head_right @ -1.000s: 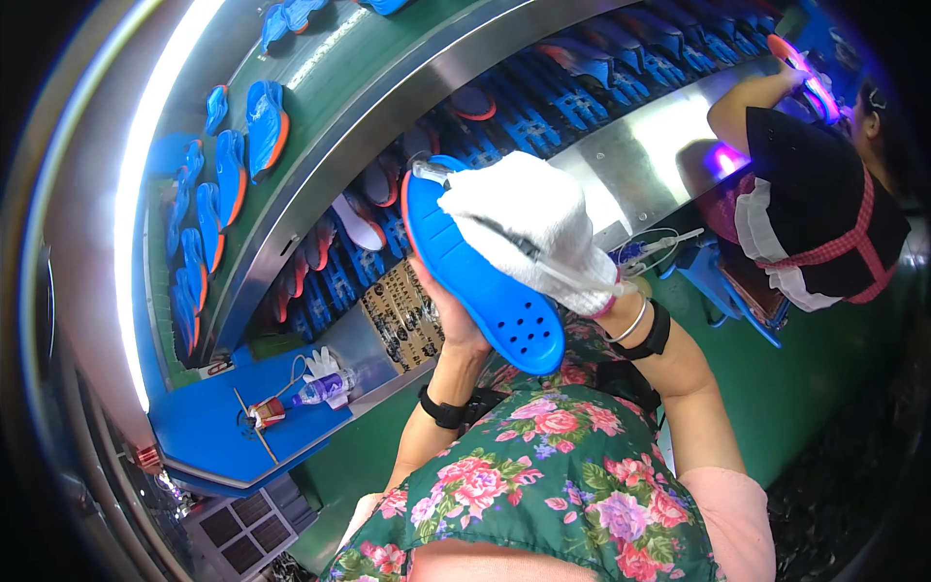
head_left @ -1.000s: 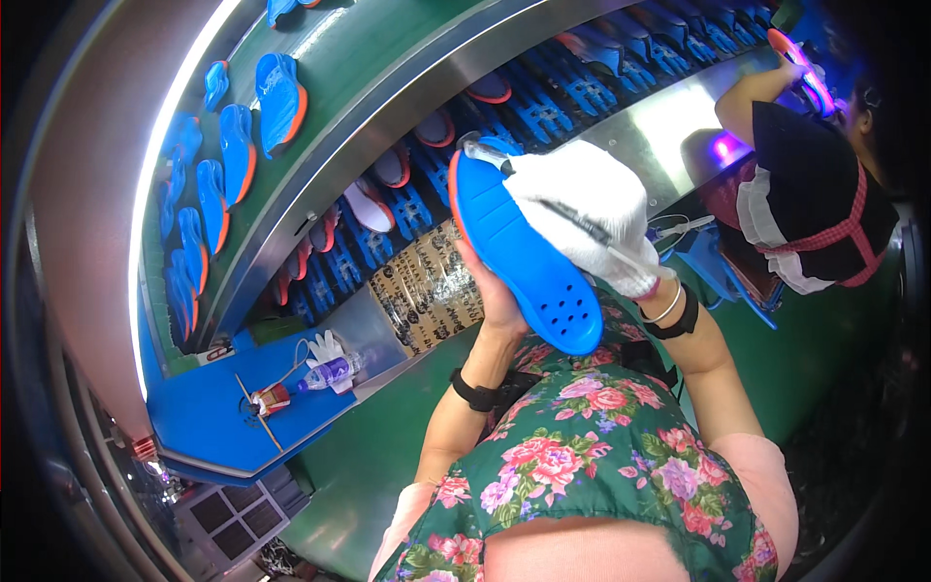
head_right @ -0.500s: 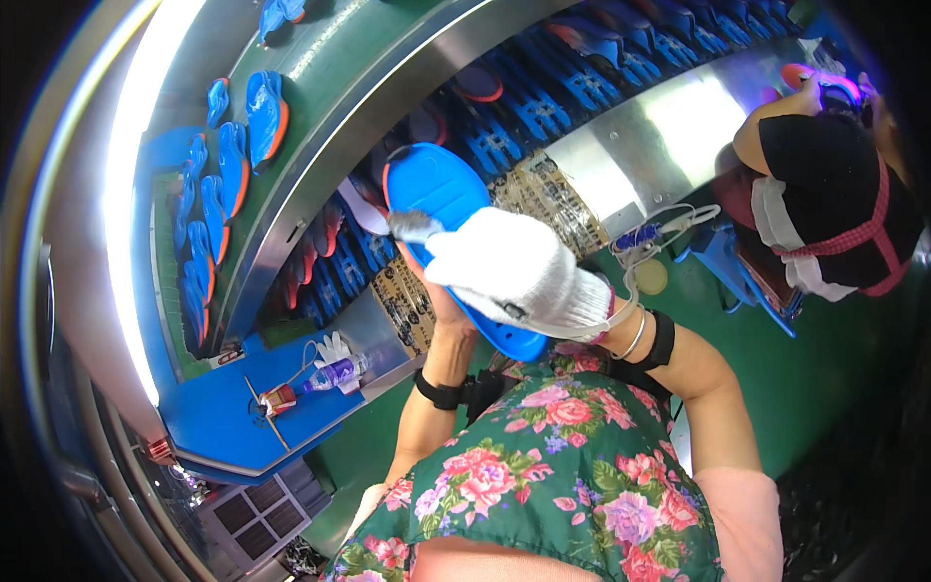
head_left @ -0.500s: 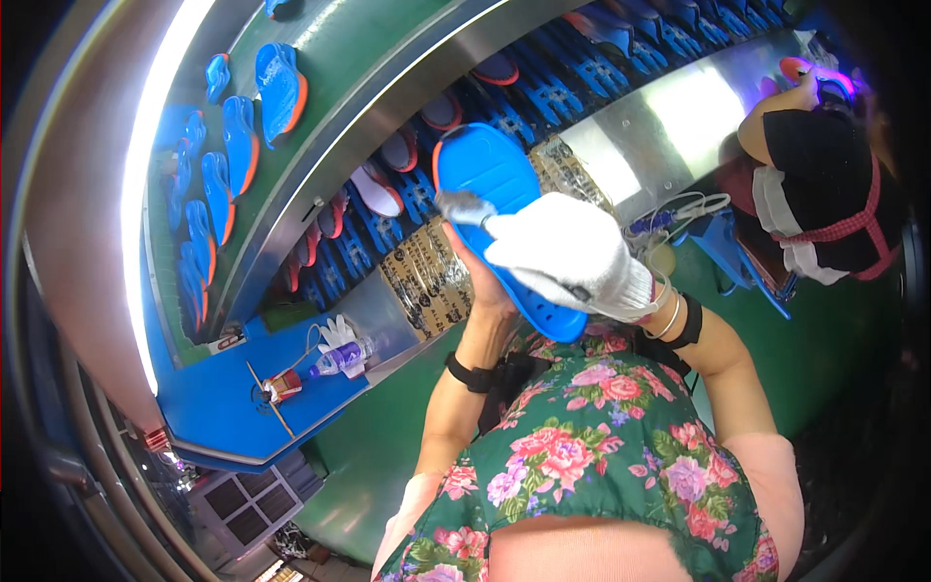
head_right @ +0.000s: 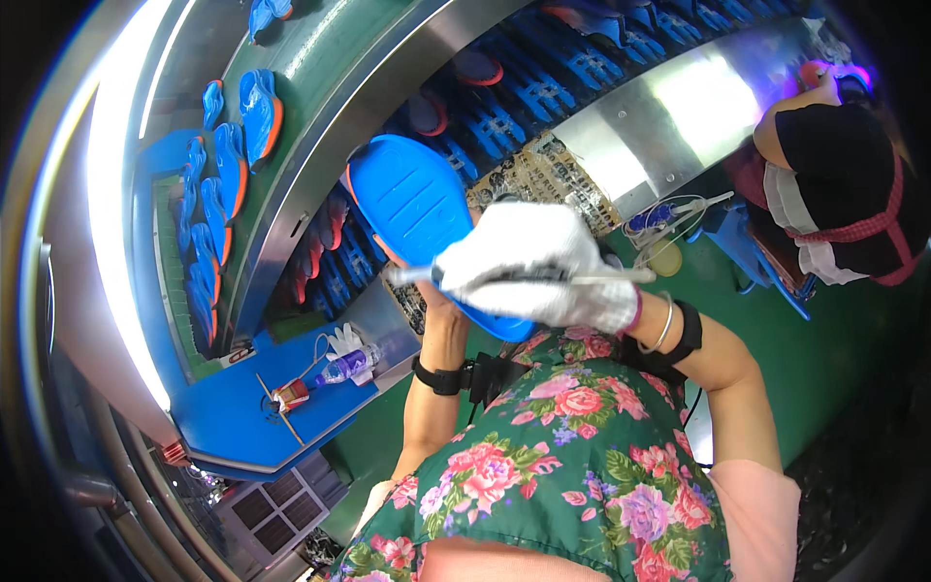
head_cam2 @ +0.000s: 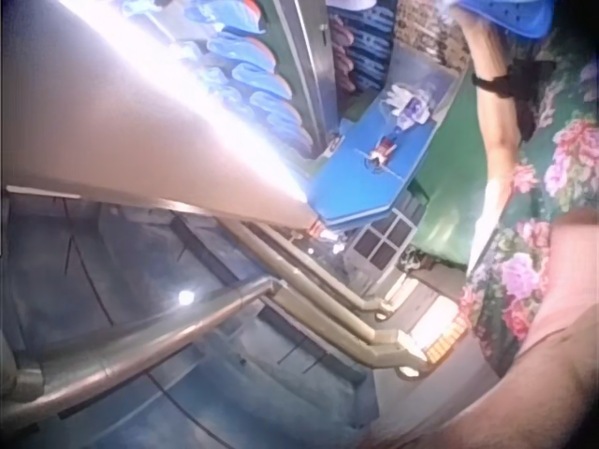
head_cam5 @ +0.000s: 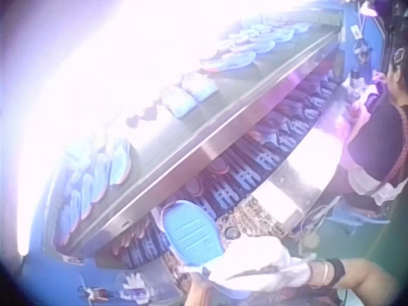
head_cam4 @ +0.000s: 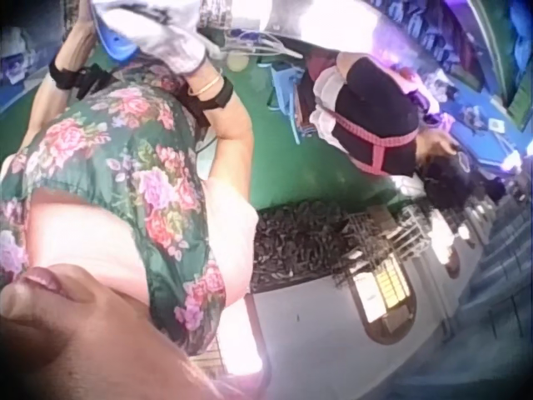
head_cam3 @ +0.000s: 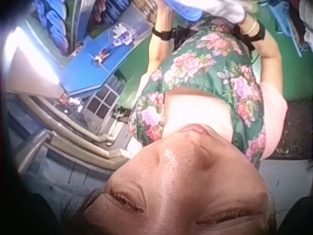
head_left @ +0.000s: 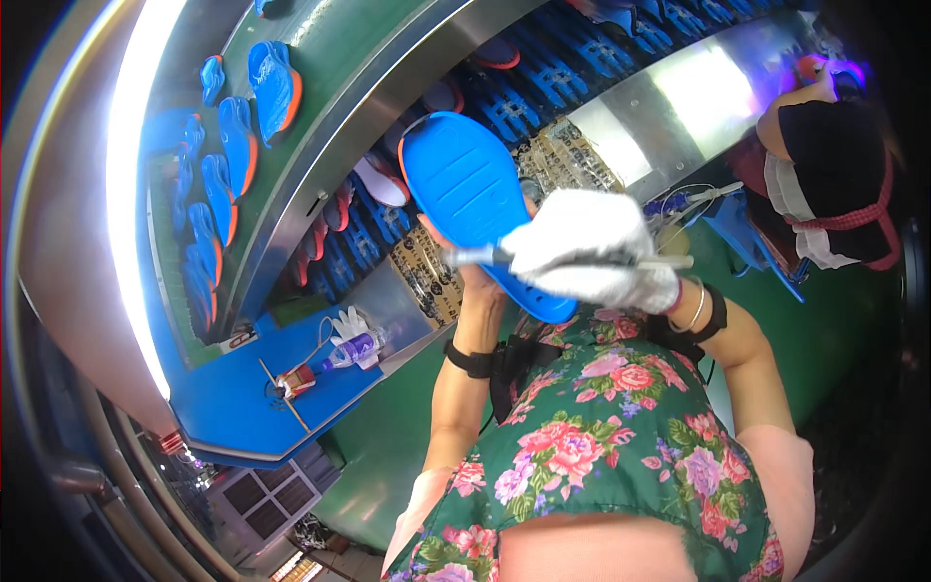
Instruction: Applying glue to shoe soles using a brush in a manufacturing setting.
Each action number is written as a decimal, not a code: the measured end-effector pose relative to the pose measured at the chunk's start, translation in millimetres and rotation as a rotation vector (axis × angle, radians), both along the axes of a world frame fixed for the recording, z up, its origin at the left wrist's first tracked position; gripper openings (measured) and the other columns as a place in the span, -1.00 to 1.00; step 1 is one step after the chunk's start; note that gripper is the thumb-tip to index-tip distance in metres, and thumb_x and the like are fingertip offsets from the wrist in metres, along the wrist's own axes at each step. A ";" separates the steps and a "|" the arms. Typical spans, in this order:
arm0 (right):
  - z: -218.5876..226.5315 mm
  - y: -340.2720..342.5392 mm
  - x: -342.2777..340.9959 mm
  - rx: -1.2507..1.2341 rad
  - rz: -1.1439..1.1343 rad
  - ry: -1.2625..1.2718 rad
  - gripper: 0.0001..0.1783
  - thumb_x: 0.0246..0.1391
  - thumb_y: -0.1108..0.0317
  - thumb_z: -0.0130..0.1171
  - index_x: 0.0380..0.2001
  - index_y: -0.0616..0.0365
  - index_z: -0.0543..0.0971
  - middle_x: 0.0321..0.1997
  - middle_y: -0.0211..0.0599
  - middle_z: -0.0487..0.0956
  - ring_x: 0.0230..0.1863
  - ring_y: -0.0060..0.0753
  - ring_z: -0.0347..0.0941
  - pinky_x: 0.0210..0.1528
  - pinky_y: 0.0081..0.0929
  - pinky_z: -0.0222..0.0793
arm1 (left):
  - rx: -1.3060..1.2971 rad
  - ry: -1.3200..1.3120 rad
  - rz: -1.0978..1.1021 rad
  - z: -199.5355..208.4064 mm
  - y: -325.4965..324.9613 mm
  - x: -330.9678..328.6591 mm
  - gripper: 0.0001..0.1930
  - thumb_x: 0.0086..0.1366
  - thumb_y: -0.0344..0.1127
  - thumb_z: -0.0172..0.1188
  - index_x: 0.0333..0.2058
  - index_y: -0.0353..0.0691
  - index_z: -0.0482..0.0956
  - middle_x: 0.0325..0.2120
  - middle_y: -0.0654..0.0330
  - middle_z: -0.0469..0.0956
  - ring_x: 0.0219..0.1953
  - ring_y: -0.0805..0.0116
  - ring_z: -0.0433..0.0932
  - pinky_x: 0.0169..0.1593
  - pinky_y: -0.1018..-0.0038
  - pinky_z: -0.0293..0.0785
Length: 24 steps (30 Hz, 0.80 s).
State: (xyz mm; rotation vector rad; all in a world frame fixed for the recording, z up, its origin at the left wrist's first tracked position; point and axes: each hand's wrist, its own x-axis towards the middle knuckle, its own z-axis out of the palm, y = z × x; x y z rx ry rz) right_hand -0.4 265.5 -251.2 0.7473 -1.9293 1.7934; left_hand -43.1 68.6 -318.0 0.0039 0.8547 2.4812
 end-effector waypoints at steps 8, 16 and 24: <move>-4.5 -18.5 6.5 0.110 -0.059 0.085 -0.75 -0.06 0.44 0.45 -0.24 0.03 0.75 -0.19 -0.24 0.73 -0.22 -0.19 0.66 -0.19 -0.34 0.59 | 0.119 -0.001 -0.103 8.1 -2.2 -12.6 0.27 -0.04 0.89 -0.32 0.02 -0.40 0.43 -0.34 -0.05 0.58 -0.33 0.07 0.60 -0.23 0.18 0.60; -5.3 -14.0 6.0 0.178 -0.139 0.101 -0.69 -0.07 0.50 0.44 -0.17 0.07 0.75 -0.14 -0.28 0.74 -0.23 -0.23 0.64 -0.18 -0.33 0.56 | 0.085 0.075 -0.096 11.8 -0.7 -25.8 0.20 -0.13 0.88 -0.11 -0.14 -0.37 0.47 -0.43 0.04 0.54 -0.34 0.17 0.50 -0.26 0.28 0.50; -15.1 -14.5 7.8 0.126 -0.107 0.072 -0.74 -0.04 0.40 0.45 -0.20 0.03 0.72 -0.19 -0.31 0.73 -0.26 -0.23 0.64 -0.21 -0.27 0.55 | 0.146 -0.069 0.142 -10.9 -19.5 -33.1 0.16 -0.05 0.84 -0.16 0.03 -0.25 0.44 -0.35 0.04 0.55 -0.42 0.11 0.55 -0.27 0.10 0.52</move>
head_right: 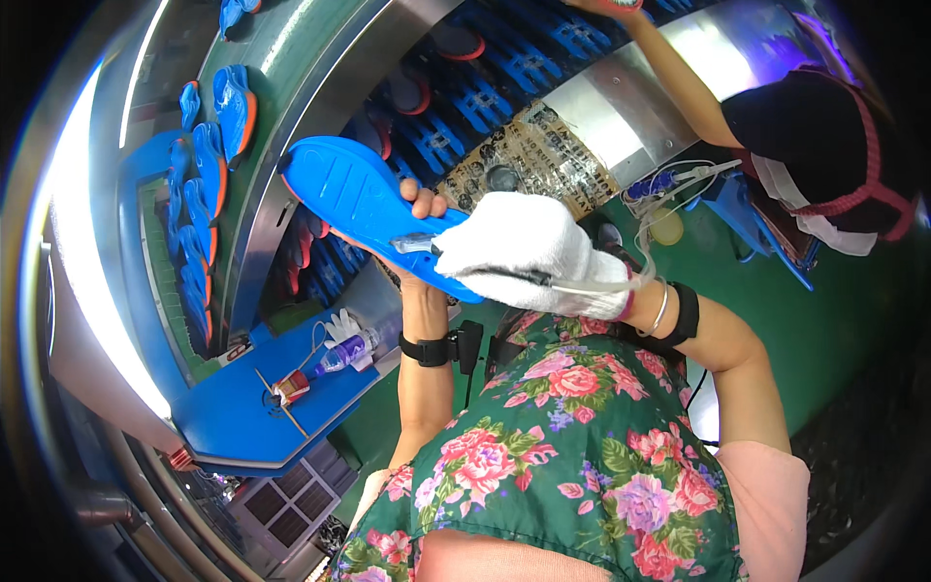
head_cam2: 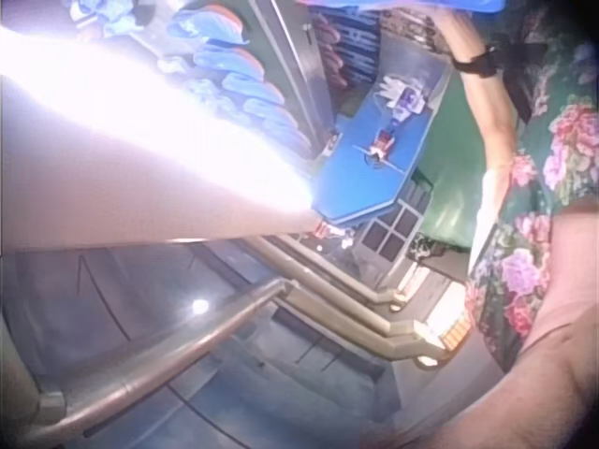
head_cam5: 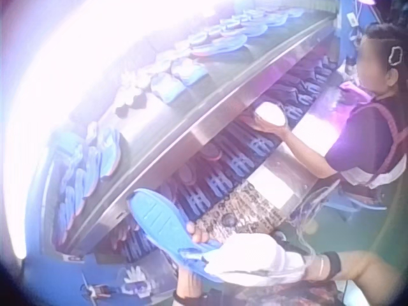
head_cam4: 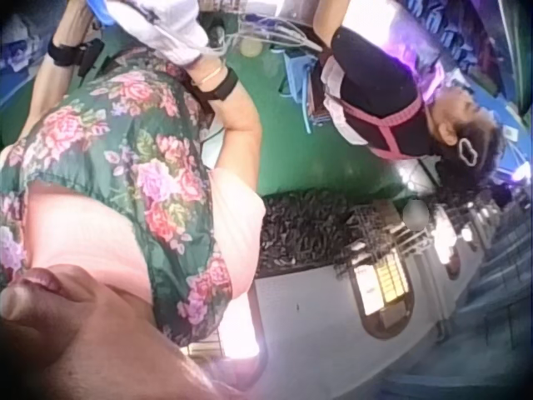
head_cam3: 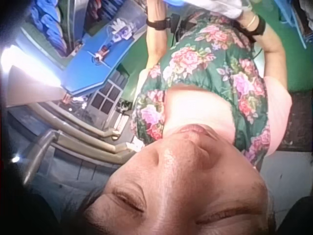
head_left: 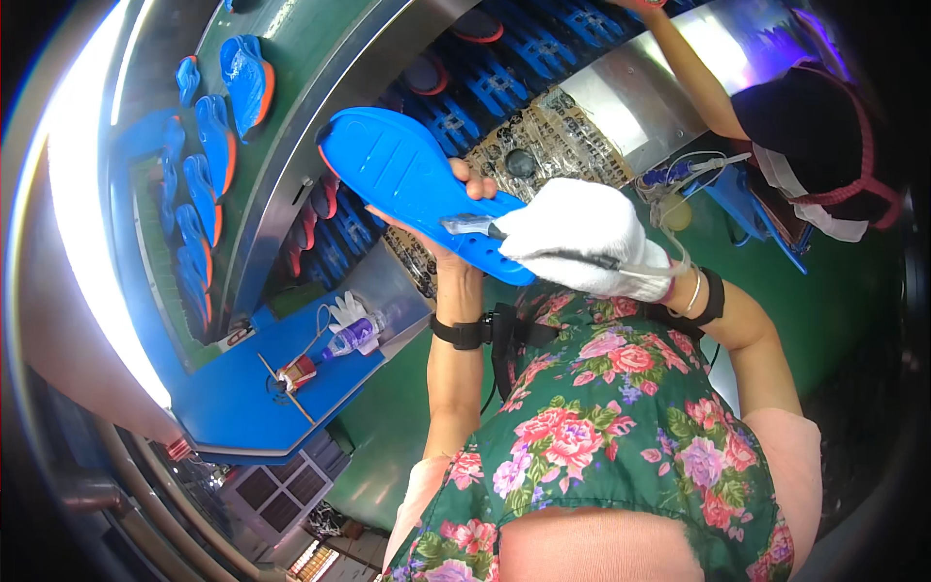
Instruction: Applying glue to shoe soles using a brush in a manufacturing setting.
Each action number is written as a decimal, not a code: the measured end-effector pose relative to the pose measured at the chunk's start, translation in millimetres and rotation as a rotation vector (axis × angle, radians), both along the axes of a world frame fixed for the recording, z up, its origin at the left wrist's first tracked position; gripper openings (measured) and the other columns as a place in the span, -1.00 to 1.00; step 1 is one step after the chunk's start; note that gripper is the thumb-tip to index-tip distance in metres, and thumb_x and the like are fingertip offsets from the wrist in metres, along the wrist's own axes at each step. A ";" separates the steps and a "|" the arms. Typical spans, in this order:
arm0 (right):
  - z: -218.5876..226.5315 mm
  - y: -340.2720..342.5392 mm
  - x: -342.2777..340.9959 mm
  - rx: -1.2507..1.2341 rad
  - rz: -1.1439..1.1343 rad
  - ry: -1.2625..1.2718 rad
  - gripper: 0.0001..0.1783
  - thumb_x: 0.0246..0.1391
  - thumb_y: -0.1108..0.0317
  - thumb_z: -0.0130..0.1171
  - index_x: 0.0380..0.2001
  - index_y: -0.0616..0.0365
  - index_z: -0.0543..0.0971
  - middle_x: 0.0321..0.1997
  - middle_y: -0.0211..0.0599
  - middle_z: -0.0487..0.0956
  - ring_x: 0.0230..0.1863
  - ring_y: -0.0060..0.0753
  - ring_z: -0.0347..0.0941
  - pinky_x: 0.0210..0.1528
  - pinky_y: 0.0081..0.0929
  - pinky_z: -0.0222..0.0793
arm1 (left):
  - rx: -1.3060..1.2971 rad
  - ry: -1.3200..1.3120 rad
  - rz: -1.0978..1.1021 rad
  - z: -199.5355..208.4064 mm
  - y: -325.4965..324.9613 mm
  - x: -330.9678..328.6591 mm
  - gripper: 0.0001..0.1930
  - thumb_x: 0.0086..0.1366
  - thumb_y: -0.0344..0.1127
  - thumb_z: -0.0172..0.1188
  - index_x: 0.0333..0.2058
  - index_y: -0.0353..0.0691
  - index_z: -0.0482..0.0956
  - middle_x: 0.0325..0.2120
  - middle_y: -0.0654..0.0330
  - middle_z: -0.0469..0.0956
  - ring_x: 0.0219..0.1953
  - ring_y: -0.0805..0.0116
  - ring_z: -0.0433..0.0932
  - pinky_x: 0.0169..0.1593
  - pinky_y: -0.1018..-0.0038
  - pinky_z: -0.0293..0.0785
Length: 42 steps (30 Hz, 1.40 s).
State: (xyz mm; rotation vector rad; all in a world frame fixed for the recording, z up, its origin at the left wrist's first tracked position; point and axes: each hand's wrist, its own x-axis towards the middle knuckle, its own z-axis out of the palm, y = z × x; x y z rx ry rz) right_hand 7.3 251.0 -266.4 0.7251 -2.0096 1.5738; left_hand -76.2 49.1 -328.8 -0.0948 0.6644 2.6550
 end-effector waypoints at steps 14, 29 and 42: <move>-6.8 -5.4 22.7 0.192 0.185 -0.029 -0.59 -0.12 0.48 0.43 -0.10 0.02 0.70 -0.11 -0.27 0.70 -0.24 -0.18 0.61 -0.21 -0.32 0.56 | -0.041 -0.003 -0.188 6.8 -10.1 -10.8 0.19 -0.02 0.84 -0.23 0.10 -0.25 0.42 -0.24 -0.02 0.58 -0.40 0.05 0.56 -0.24 0.12 0.54; -7.8 -1.5 7.5 -0.069 0.472 -0.122 -0.74 -0.04 0.45 0.38 -0.20 0.01 0.71 -0.20 -0.26 0.71 -0.24 -0.20 0.63 -0.21 -0.31 0.55 | 0.008 -0.065 -0.656 7.1 -24.0 -30.7 0.31 0.01 0.81 -0.29 0.34 -0.34 0.26 -0.05 -0.27 0.57 -0.24 -0.10 0.69 -0.20 0.08 0.70; 4.9 17.9 -9.5 -0.179 0.022 -0.467 -0.78 0.00 0.55 0.40 -0.22 0.23 0.76 -0.17 -0.16 0.74 -0.13 -0.34 0.66 -0.04 -0.40 0.55 | -0.290 -0.145 -0.252 0.6 -9.2 32.8 -0.31 0.52 0.23 -0.21 0.28 -0.28 0.33 0.12 -0.06 0.52 0.14 0.03 0.55 0.15 0.05 0.57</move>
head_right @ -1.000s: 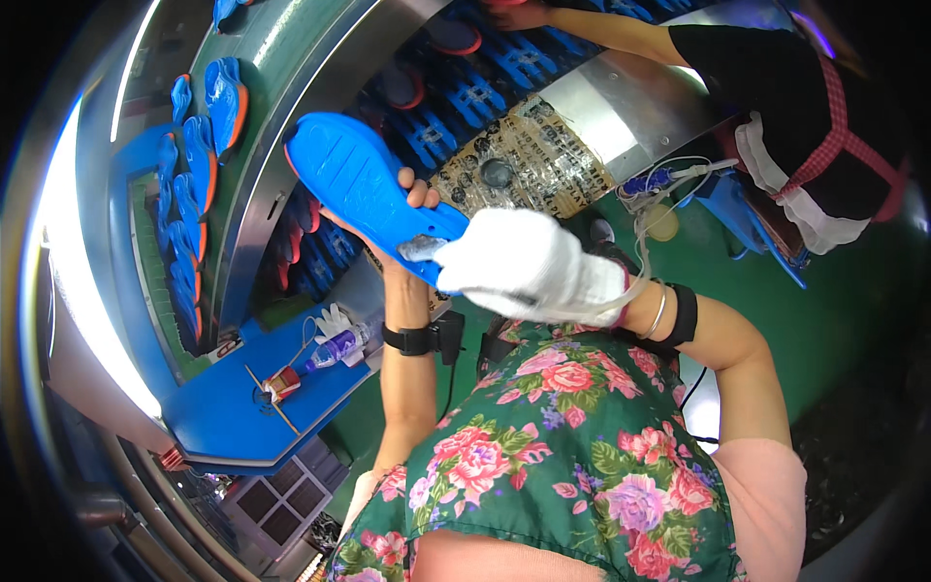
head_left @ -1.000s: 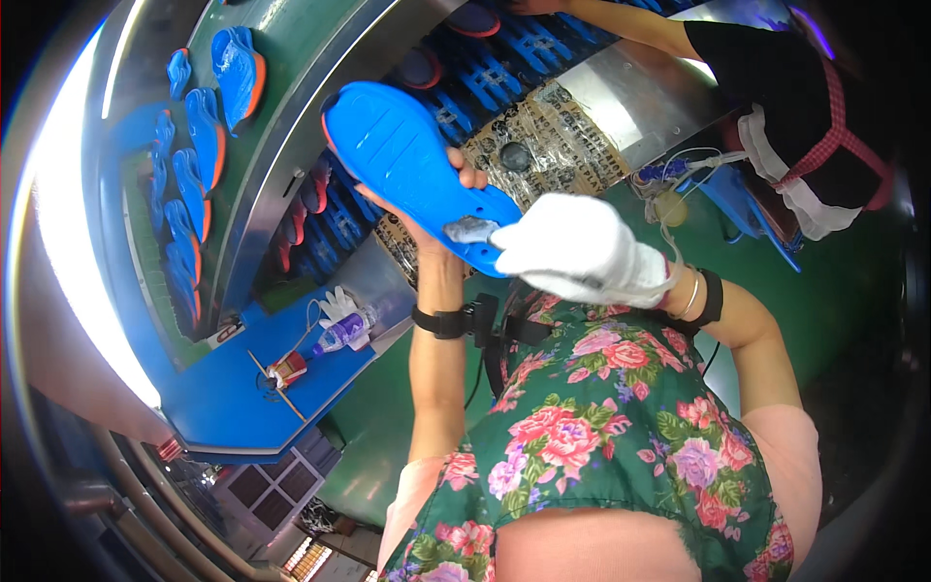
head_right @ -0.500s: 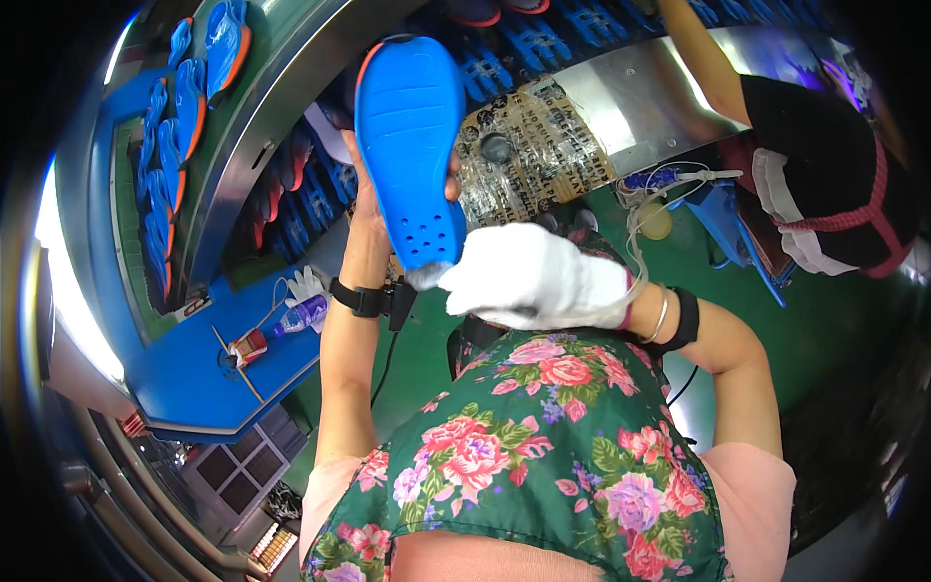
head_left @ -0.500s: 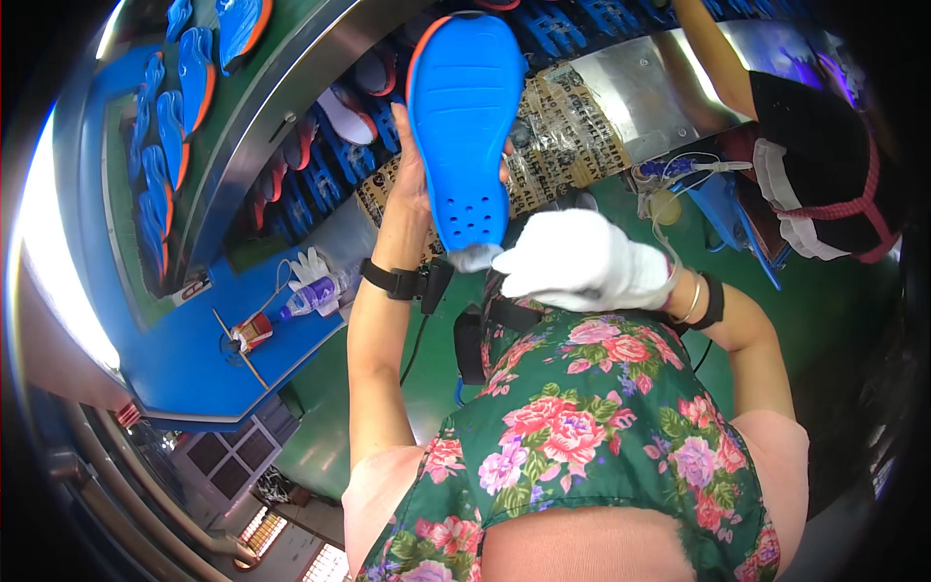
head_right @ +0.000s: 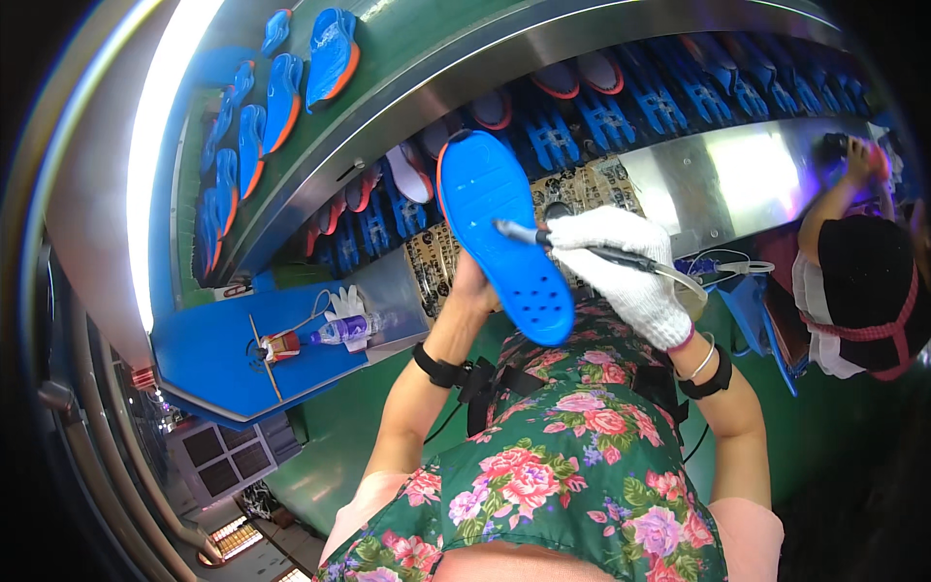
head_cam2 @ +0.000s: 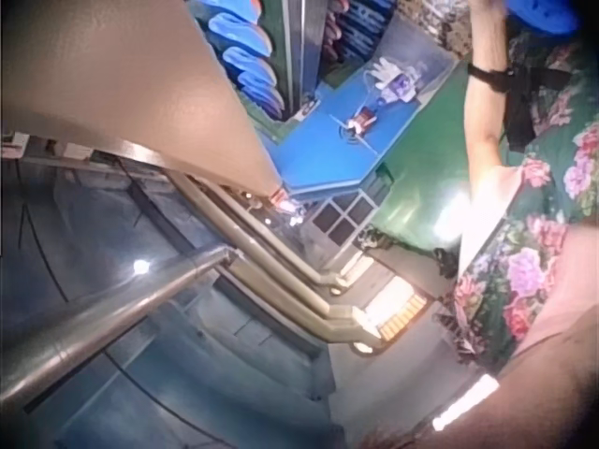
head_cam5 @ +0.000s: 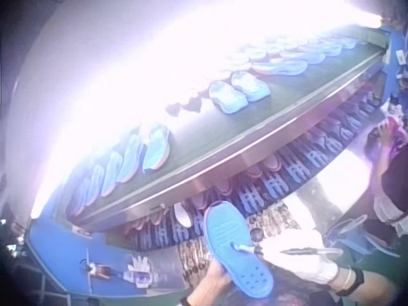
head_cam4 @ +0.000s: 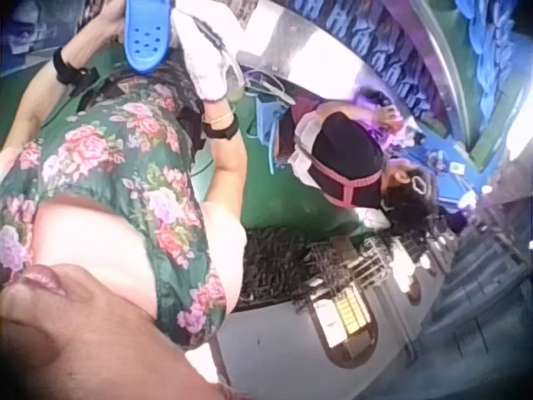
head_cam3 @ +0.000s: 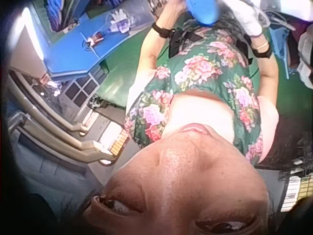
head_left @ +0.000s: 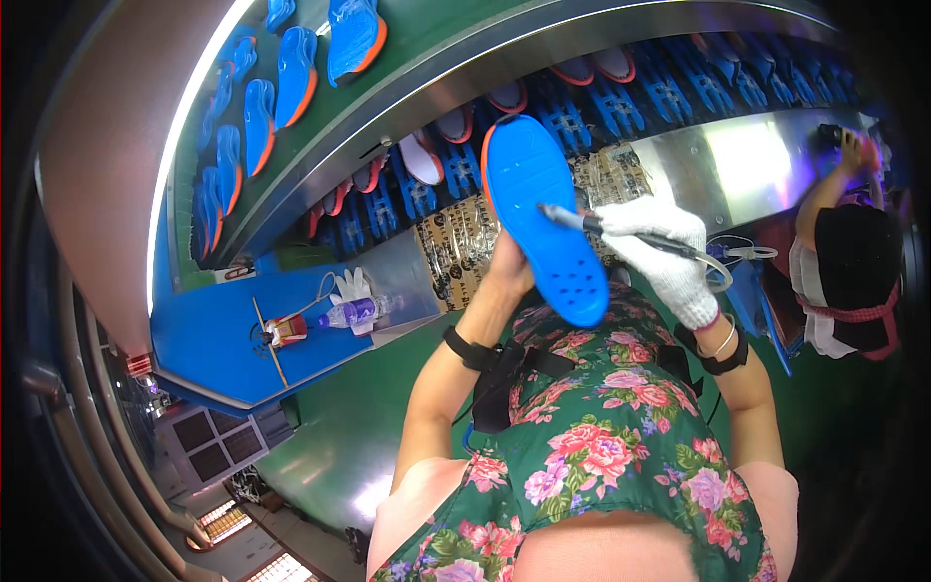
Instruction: Applying glue to shoe soles using a brush in a manufacturing setting.
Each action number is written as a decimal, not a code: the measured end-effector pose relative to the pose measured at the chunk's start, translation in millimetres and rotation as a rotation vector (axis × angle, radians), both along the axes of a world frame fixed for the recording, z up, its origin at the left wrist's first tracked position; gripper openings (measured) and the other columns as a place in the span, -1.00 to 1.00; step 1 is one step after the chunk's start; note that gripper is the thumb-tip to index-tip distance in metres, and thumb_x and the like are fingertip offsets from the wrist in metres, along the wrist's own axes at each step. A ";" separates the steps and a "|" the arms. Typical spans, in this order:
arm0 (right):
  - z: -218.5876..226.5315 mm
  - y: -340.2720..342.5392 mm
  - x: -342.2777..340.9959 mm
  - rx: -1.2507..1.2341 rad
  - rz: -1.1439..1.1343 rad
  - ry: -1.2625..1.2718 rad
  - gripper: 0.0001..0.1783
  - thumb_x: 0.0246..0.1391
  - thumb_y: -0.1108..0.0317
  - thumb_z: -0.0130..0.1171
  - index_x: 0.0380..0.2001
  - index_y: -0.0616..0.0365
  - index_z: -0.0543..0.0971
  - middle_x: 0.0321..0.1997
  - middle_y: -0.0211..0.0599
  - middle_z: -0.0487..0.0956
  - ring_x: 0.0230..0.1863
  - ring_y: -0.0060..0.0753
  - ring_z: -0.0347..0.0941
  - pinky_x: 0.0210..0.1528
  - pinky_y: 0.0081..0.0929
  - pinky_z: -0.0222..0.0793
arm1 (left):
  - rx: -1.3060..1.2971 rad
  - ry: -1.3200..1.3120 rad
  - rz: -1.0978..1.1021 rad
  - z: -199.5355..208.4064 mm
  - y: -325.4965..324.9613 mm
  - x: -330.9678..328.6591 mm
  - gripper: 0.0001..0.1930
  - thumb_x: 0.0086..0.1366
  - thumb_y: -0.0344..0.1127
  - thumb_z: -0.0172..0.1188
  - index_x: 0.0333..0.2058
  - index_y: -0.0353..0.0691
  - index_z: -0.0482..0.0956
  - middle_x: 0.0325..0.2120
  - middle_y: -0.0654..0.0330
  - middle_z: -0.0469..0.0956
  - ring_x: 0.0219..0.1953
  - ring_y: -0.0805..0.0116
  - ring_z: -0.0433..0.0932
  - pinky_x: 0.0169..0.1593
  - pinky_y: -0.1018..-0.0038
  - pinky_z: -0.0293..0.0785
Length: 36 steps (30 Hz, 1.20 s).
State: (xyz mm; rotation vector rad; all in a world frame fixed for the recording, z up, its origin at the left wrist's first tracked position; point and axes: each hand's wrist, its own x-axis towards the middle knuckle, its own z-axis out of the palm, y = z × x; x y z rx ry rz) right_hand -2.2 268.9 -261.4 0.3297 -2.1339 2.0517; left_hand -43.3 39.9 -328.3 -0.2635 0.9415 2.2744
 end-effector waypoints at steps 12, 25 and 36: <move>6.3 0.5 7.8 0.263 0.020 0.255 -0.82 -0.05 0.52 0.44 -0.31 0.14 0.74 -0.28 -0.23 0.74 -0.27 -0.27 0.66 -0.19 -0.40 0.55 | 0.541 -0.094 0.046 8.0 -3.9 24.0 -0.17 0.37 0.43 -0.08 0.32 -0.16 0.33 0.26 -0.11 0.40 0.25 -0.11 0.44 0.26 -0.08 0.46; 34.1 -1.5 -14.9 0.262 -0.118 0.473 -0.75 -0.10 0.50 0.45 -0.25 0.14 0.75 -0.21 -0.20 0.74 -0.27 -0.20 0.66 -0.20 -0.35 0.57 | 0.271 0.089 0.169 11.4 35.8 38.4 0.04 0.24 0.49 0.08 0.46 -0.14 0.08 0.38 -0.05 0.26 0.35 -0.10 0.34 0.34 -0.08 0.36; 44.3 -12.9 -27.3 0.453 -0.027 0.643 -0.59 -0.09 0.48 0.39 -0.06 0.11 0.71 -0.06 -0.12 0.71 -0.15 -0.12 0.64 -0.11 -0.25 0.57 | 0.054 0.011 0.022 8.5 30.3 46.9 0.03 0.27 0.45 0.06 0.49 -0.10 0.00 0.42 -0.04 0.21 0.42 -0.11 0.24 0.43 -0.13 0.19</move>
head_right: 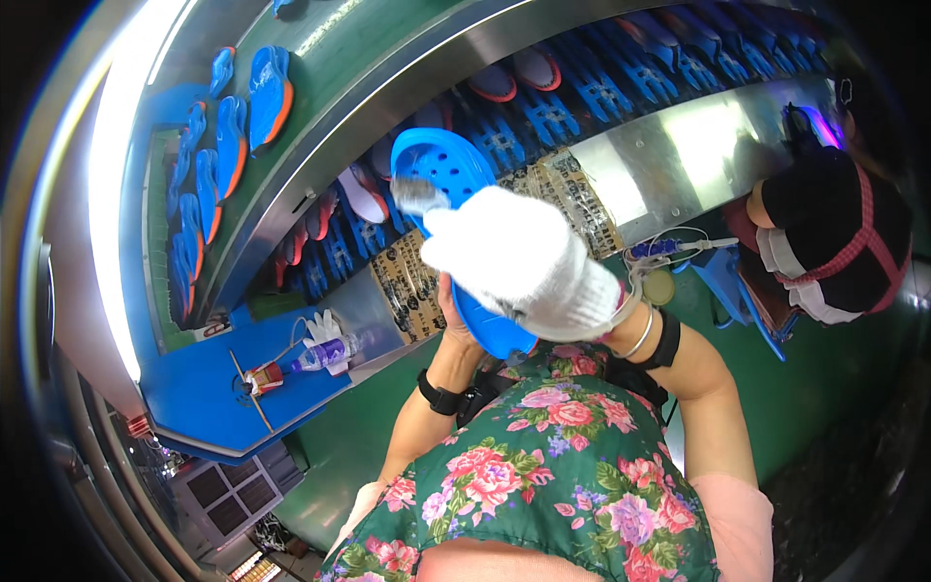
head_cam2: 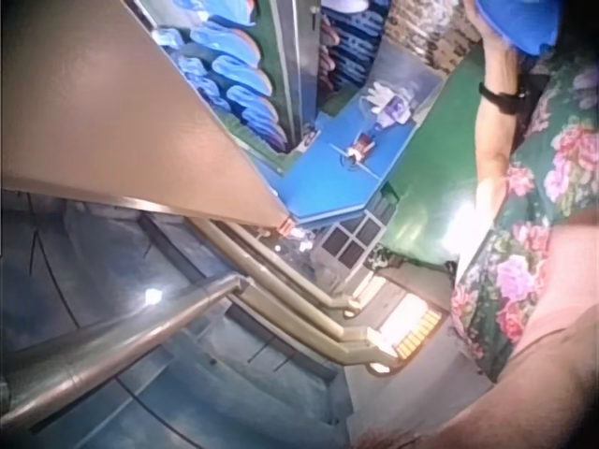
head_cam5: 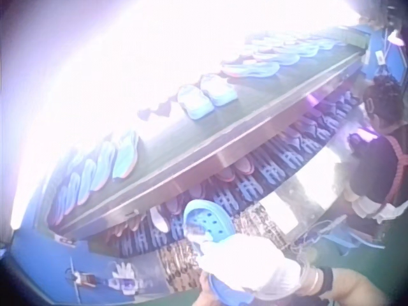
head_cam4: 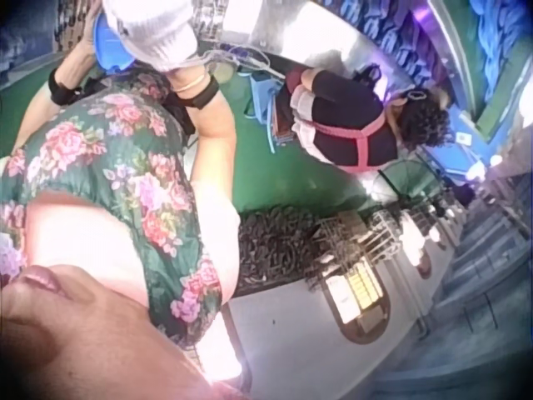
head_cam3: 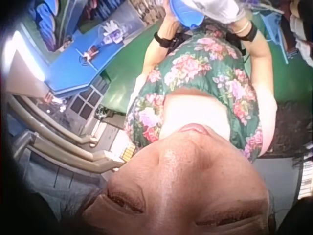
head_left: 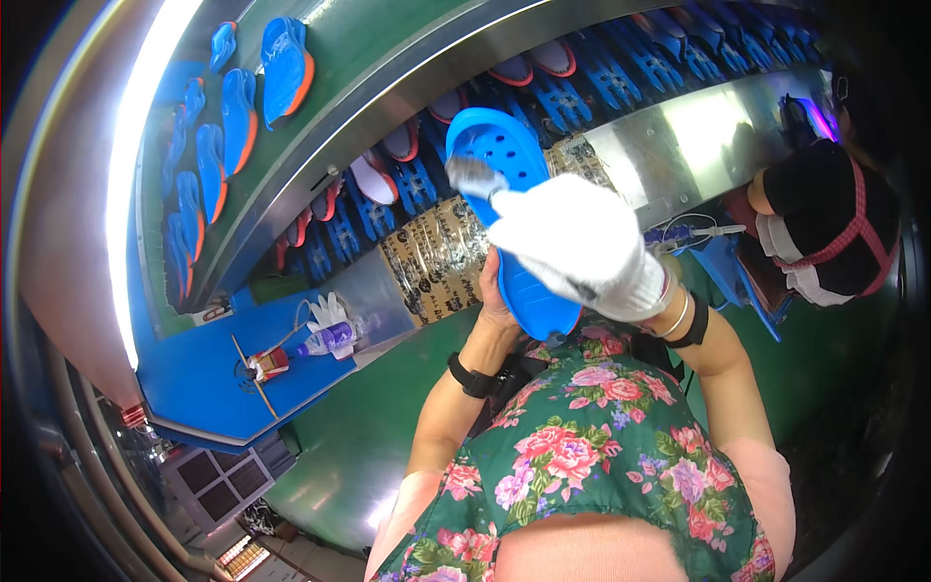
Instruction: Applying glue to shoe soles using a brush in a manufacturing setting.
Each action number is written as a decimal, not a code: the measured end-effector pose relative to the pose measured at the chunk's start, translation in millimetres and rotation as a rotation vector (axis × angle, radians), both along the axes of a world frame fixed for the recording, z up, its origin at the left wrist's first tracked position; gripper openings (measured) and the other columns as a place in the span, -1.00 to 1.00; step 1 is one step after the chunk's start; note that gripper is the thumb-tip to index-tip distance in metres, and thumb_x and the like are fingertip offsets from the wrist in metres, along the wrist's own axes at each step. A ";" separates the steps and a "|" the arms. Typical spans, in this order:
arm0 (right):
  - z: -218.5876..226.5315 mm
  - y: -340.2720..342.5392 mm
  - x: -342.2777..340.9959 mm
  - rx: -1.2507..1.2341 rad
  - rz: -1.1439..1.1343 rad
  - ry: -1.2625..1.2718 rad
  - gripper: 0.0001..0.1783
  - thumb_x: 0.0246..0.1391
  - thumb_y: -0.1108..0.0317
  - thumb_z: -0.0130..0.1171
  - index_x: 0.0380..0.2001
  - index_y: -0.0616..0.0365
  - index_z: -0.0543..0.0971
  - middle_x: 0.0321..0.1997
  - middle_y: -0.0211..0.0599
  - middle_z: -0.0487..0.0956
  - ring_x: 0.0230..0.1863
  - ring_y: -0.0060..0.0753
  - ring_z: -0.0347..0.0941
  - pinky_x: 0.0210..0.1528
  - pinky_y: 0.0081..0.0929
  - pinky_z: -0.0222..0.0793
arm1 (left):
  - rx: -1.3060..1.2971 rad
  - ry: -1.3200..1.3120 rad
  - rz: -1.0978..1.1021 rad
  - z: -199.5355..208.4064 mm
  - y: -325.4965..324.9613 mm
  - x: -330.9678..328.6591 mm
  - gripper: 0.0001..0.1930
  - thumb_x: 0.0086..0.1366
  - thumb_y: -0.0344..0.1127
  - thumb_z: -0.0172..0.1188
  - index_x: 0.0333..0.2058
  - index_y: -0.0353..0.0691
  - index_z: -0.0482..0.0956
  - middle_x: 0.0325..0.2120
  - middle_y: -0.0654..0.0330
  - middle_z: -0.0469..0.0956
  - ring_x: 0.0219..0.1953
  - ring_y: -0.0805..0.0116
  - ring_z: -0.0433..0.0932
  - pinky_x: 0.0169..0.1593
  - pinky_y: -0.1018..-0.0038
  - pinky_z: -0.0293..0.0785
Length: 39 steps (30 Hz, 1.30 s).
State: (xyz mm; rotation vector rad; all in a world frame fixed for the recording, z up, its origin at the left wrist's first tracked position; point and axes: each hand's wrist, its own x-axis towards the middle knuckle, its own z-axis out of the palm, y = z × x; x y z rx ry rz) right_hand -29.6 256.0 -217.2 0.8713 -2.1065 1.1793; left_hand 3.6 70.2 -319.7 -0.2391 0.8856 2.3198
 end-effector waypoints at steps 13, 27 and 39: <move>-17.5 -15.4 -0.6 -0.230 0.005 -0.111 -0.73 -0.03 0.45 0.41 -0.19 0.09 0.76 -0.16 -0.25 0.73 -0.16 -0.20 0.66 -0.10 -0.28 0.58 | 0.165 0.081 0.033 5.5 7.3 -37.8 0.03 0.27 0.47 0.07 0.47 -0.13 0.02 0.44 0.05 0.17 0.43 -0.05 0.21 0.47 -0.05 0.13; -39.1 -14.8 -5.1 -0.627 0.095 -0.503 -0.76 0.00 0.44 0.43 -0.20 0.14 0.74 -0.15 -0.22 0.74 -0.08 -0.25 0.68 0.00 -0.33 0.57 | 0.738 -0.016 0.250 16.7 16.5 -60.9 0.02 0.25 0.56 0.01 0.47 0.01 0.05 0.37 0.05 0.27 0.34 -0.29 0.29 0.37 -0.26 0.25; -34.0 1.1 10.2 -0.340 0.066 -0.303 -0.77 -0.01 0.45 0.40 -0.21 0.04 0.75 -0.15 -0.26 0.75 -0.18 -0.23 0.67 -0.12 -0.31 0.57 | 0.408 0.043 0.343 26.5 21.2 -59.6 0.02 0.18 0.55 0.13 0.35 -0.18 0.23 0.20 -0.18 0.42 0.15 -0.21 0.51 0.16 -0.17 0.51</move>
